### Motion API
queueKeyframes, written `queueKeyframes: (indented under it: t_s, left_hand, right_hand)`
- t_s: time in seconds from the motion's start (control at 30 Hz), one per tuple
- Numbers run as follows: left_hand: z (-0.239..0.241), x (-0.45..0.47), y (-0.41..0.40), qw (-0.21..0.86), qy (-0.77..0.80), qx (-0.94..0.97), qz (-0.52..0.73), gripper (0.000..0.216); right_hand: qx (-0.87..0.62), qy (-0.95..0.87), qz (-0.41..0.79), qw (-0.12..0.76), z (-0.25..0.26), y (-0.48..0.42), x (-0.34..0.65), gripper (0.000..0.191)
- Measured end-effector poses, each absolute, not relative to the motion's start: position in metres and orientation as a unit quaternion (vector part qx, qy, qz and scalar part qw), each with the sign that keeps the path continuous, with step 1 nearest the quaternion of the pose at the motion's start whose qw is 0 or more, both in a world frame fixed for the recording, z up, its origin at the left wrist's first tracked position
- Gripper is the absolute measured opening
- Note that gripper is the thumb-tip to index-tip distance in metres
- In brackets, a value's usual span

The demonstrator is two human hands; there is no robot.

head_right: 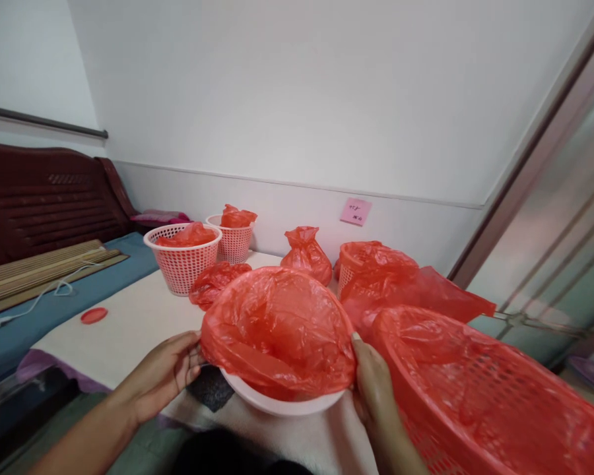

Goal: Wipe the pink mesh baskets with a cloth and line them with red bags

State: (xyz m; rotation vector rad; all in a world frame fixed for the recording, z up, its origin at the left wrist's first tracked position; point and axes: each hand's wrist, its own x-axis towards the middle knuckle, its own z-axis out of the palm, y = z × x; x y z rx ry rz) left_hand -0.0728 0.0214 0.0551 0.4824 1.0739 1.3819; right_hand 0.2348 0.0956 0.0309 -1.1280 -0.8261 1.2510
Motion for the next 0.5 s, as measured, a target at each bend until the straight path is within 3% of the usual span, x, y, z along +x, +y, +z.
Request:
queueKeyframes:
  t_s: [0.17, 0.5]
  left_hand:
    - [0.053, -0.063, 0.020, 0.622, 0.454, 0.181, 0.612, 0.006]
    - [0.069, -0.048, 0.029, 0.634, 0.421, 0.186, 0.621, 0.005]
  right_hand:
    - [-0.413, -0.288, 0.599, 0.623, 0.028, 0.073, 0.230, 0.026]
    - [-0.373, -0.245, 0.636, 0.630, 0.030, 0.075, 0.223, 0.037]
